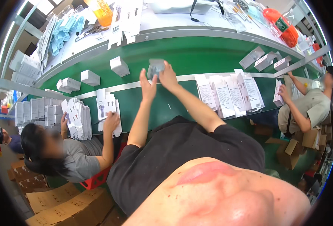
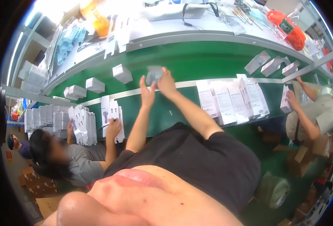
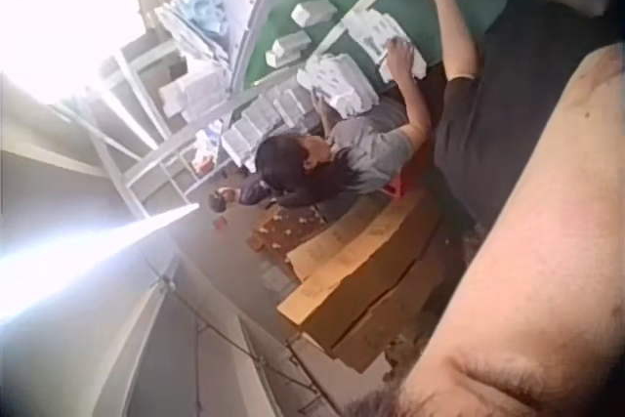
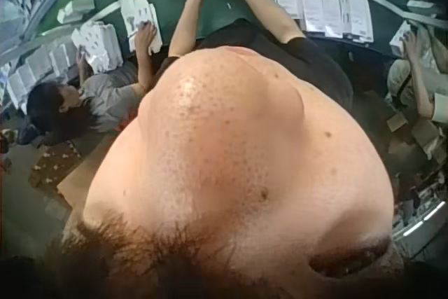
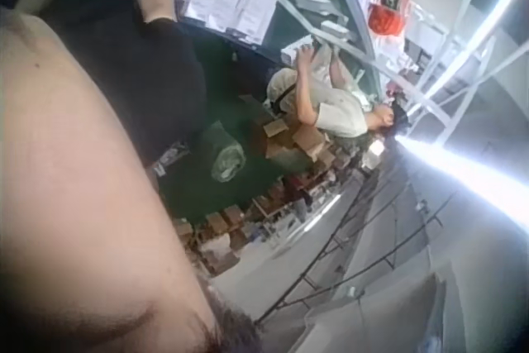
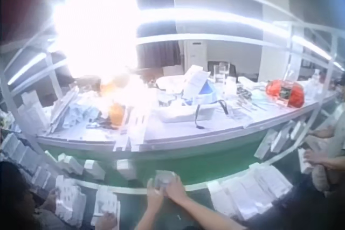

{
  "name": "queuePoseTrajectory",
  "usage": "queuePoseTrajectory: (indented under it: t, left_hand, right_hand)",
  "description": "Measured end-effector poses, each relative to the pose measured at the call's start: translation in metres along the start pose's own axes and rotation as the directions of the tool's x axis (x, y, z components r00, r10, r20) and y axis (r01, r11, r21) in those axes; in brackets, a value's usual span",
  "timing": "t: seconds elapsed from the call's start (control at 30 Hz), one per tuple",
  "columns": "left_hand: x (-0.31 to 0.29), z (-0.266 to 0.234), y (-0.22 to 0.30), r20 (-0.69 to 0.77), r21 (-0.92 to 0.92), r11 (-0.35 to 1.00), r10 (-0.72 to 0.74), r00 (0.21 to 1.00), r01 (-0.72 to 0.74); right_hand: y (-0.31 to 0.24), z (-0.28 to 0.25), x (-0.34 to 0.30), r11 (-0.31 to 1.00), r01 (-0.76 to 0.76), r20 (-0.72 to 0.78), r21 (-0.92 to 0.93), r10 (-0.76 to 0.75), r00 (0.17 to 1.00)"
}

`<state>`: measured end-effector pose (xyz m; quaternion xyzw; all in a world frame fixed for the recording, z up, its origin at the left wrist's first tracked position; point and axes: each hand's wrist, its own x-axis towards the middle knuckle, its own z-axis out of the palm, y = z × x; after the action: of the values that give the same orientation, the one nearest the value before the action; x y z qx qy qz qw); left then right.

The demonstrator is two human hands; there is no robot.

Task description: The recorder is folding small white cardboard boxes and stacking them on a factory assembly line.

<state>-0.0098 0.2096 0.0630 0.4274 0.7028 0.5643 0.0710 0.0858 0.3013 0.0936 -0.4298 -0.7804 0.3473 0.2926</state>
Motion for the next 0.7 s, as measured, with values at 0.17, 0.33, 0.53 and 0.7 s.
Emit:
queuePoseTrajectory:
  t: [0.17, 0.33, 0.53, 0.7]
  left_hand:
    - [-0.073, 0.007, 0.045, -0.006, -0.185, 0.946, -0.272, 0.962, 0.266]
    - [-0.107, 0.012, 0.05, 0.103, -0.238, 0.968, -0.054, 0.993, 0.077]
    - [-0.114, 0.015, 0.066, 0.268, -0.176, 0.973, 0.196, 0.943, -0.152]
    - [-0.1, 0.016, 0.06, 0.302, -0.063, 0.994, 0.107, 0.947, -0.092]
  right_hand:
    - [0.006, -0.023, -0.118, 0.965, 0.186, -0.075, 0.182, -0.175, 0.982]
    - [0.015, -0.087, -0.14, 0.989, -0.014, 0.162, 0.146, -0.01, 0.987]
    - [0.047, -0.089, -0.139, 0.944, 0.06, 0.063, 0.325, -0.085, 0.994]
    - [0.02, -0.088, -0.126, 0.884, 0.191, 0.03, 0.427, -0.225, 0.974]
